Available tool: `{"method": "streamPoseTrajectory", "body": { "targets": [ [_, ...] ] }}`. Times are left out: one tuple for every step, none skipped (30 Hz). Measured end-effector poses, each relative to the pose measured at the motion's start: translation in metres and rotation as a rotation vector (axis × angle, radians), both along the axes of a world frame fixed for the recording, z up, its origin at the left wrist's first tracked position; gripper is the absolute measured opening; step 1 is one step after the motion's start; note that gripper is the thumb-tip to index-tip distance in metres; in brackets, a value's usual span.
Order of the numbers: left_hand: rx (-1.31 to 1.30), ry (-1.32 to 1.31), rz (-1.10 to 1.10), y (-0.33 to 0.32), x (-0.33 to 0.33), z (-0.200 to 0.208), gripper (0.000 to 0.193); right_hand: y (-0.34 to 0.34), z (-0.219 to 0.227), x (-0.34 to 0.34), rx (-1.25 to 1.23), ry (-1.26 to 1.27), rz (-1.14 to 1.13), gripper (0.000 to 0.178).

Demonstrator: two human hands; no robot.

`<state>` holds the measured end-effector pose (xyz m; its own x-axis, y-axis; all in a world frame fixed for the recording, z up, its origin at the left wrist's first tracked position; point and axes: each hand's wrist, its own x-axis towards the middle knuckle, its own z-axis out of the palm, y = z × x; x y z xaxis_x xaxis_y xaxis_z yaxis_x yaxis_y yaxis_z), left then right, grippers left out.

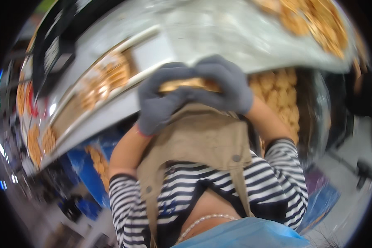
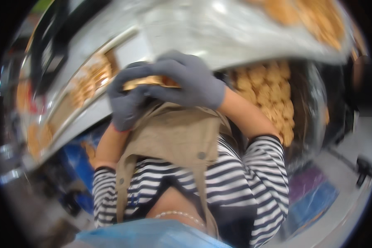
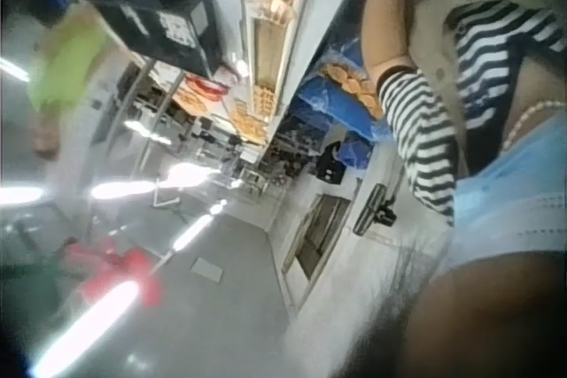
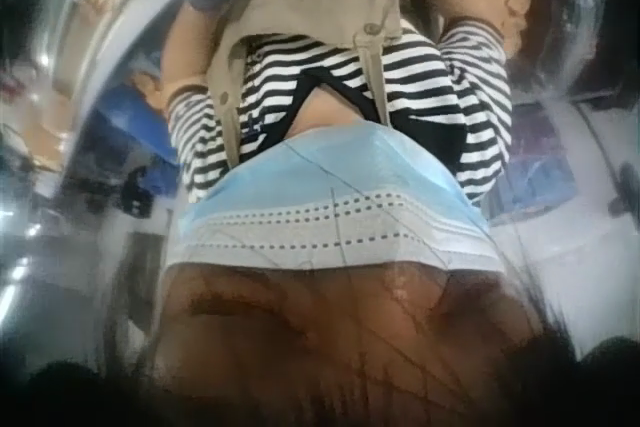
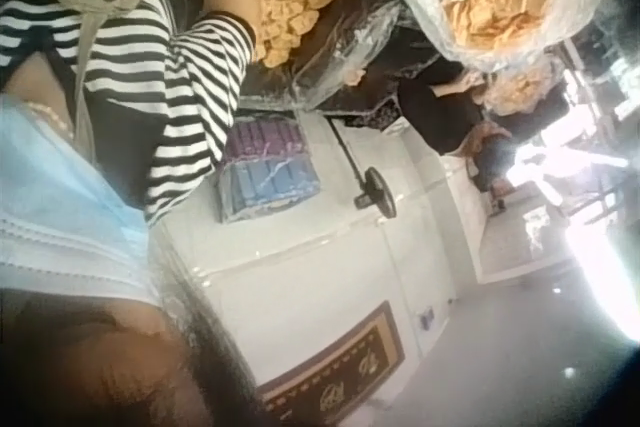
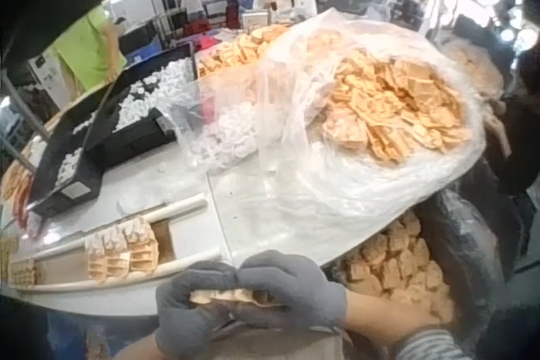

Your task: The recorder is assembling plastic toy components by fitting together orange and white pieces at a factory workstation.

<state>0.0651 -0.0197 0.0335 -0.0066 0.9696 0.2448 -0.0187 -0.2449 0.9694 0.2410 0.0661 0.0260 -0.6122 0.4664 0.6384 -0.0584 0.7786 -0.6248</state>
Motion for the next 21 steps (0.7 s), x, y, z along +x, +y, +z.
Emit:
{"method": "streamPoseTrajectory", "body": {
  "targets": [
    [-0.043, -0.025, 0.095, -0.002, 0.009, 0.003, 0.025, -0.004, -0.001, 0.005, -0.011, -0.028, -0.061, 0.048],
    [-0.064, -0.093, 0.044, 0.000, 0.012, 0.000, 0.031, -0.008, -0.003, 0.007, -0.139, -0.002, -0.113, 0.048],
    [-0.083, -0.154, 0.013, 0.004, 0.016, -0.004, 0.038, -0.009, -0.006, 0.014, -0.260, 0.037, -0.149, 0.048],
    [-0.094, -0.171, -0.033, 0.012, 0.024, -0.006, 0.038, -0.008, -0.009, 0.029, -0.265, 0.024, -0.198, 0.048],
    [-0.124, -0.127, -0.087, 0.018, 0.031, -0.005, 0.048, -0.010, -0.012, 0.045, -0.324, -0.041, -0.240, 0.047],
    [-0.149, -0.079, -0.129, 0.023, 0.035, -0.005, 0.059, -0.009, -0.015, 0.060, -0.381, -0.102, -0.269, 0.047],
    [-0.154, -0.150, -0.151, 0.027, 0.043, -0.006, 0.075, -0.004, -0.021, 0.089, -0.718, -0.128, -0.326, 0.048],
    [-0.112, -0.117, -0.138, 0.032, 0.047, -0.004, 0.076, -0.002, -0.040, 0.125, -0.756, 0.011, -0.442, 0.044],
    [-0.067, -0.081, -0.117, 0.036, 0.045, -0.003, 0.076, 0.002, -0.055, 0.160, -0.902, 0.135, -0.578, 0.043],
    [-0.063, -0.036, -0.097, 0.040, 0.039, -0.005, 0.071, 0.004, -0.065, 0.196, -1.055, 0.372, -0.518, 0.045],
    [-0.054, -0.004, -0.064, 0.041, 0.030, -0.010, 0.057, 0.004, -0.089, 0.232, -1.149, 0.509, -0.564, 0.046],
    [-0.087, 0.013, 0.001, 0.041, 0.025, -0.012, 0.050, 0.003, -0.122, 0.279, -1.097, 0.344, -0.680, 0.042],
    [-0.119, 0.032, 0.071, 0.040, 0.021, -0.013, 0.043, -0.003, -0.153, 0.312, -1.204, 0.302, -0.688, 0.048],
    [-0.118, 0.028, 0.070, 0.040, 0.018, -0.017, 0.043, -0.012, -0.181, 0.335, -1.310, 0.257, -0.693, 0.055],
    [-0.180, 0.090, 0.136, 0.039, 0.016, -0.020, 0.039, -0.024, -0.205, 0.347, -1.333, 0.141, -0.825, 0.054],
    [-0.242, 0.157, 0.209, 0.036, 0.013, -0.022, 0.035, -0.030, -0.220, 0.351, -1.410, -0.069, -0.879, 0.053],
    [-0.243, 0.161, 0.220, 0.032, 0.009, -0.024, 0.035, -0.037, -0.223, 0.329, -1.323, -0.148, -0.999, 0.055],
    [-0.234, 0.182, 0.224, 0.029, 0.008, -0.026, 0.034, -0.040, -0.234, 0.323, -1.325, -0.140, -0.980, 0.056],
    [-0.224, 0.203, 0.227, 0.027, 0.006, -0.028, 0.033, -0.043, -0.245, 0.320, -1.325, -0.131, -0.962, 0.057],
    [-0.220, 0.206, 0.234, 0.024, 0.004, -0.027, 0.033, -0.042, -0.255, 0.316, -1.322, -0.130, -0.954, 0.057],
    [-0.211, 0.247, 0.232, 0.021, 0.001, -0.027, 0.033, -0.042, -0.262, 0.313, -1.289, -0.127, -1.020, 0.057]
  ]
}}
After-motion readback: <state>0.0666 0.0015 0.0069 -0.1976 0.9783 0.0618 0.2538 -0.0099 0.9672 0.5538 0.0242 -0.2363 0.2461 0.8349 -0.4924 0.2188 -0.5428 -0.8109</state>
